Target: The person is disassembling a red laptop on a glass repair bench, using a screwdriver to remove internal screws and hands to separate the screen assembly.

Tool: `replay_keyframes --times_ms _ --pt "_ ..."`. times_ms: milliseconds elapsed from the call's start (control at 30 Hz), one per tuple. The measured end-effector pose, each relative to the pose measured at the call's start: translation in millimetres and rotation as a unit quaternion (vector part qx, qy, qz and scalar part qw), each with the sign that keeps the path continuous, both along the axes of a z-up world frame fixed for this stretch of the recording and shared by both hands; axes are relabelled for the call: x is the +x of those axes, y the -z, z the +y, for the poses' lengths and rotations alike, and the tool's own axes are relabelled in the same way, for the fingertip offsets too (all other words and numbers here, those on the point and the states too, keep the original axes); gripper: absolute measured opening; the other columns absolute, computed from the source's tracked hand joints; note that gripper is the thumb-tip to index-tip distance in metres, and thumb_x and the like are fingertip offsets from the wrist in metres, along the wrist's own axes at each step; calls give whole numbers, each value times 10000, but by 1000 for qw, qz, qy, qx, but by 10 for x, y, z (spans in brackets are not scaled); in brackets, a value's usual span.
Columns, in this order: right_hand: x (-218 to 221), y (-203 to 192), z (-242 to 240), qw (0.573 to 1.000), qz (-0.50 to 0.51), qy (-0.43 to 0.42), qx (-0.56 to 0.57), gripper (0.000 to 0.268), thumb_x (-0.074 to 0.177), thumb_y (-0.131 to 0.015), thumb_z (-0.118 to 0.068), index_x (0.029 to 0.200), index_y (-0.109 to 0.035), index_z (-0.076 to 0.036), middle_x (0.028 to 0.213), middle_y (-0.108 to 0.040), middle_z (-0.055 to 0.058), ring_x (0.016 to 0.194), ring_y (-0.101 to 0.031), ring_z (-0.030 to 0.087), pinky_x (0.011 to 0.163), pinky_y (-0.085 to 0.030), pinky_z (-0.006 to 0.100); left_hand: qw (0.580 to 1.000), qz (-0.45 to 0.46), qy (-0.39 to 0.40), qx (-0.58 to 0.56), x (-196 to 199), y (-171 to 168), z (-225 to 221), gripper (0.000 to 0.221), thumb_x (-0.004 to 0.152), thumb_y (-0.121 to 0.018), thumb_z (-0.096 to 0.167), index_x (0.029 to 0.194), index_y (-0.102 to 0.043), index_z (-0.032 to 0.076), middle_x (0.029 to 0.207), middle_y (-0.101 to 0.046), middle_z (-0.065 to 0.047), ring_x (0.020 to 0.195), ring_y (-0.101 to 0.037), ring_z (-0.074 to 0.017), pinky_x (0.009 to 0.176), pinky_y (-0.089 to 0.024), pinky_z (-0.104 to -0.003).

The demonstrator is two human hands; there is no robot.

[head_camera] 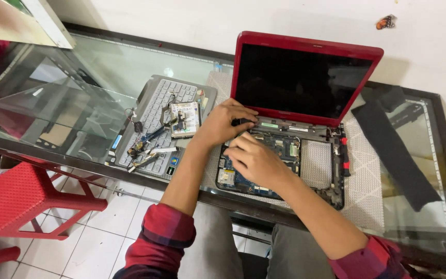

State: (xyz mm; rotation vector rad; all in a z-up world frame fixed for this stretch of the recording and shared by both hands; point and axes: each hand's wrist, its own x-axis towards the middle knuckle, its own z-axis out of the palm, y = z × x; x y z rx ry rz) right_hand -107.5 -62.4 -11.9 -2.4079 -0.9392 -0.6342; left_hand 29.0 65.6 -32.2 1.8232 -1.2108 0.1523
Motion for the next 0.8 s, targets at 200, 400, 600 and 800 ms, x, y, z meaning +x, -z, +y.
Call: replay_keyframes --times_ms 200,400,600,800 --pt "-62 5 75 999 16 -45 -26 141 993 -586 -57 928 -707 -24 880 -615 68 892 -571 216 806 -532 332 1000 8 -3 2 -3 -3 4 111 871 -802 205 979 -820 181 1079 -791 -4 1006 -668 -241 947 -536 -381" --pt "-7 -19 -20 997 55 20 -57 196 1013 -607 -169 1085 -673 1 956 -607 111 988 -573 258 845 -522 362 1000 14 -2 13 -8 -66 -8 118 867 -808 185 984 -818 173 1082 -792 -6 1008 -673 -240 944 -540 -377" --pt "34 130 -10 996 -30 31 -76 121 975 -634 -198 899 -674 -112 919 -567 28 929 -530 223 781 -481 351 1000 23 -9 11 -35 -89 4 123 858 -819 190 977 -819 159 1059 -795 -13 994 -670 -237 934 -545 -375" --pt "29 178 -1 997 -16 -4 -70 79 924 -678 -207 880 -696 -144 911 -621 20 945 -575 235 819 -501 374 1000 24 -8 13 -4 -56 1 125 861 -818 203 979 -816 164 1063 -795 -11 1004 -668 -238 944 -543 -383"
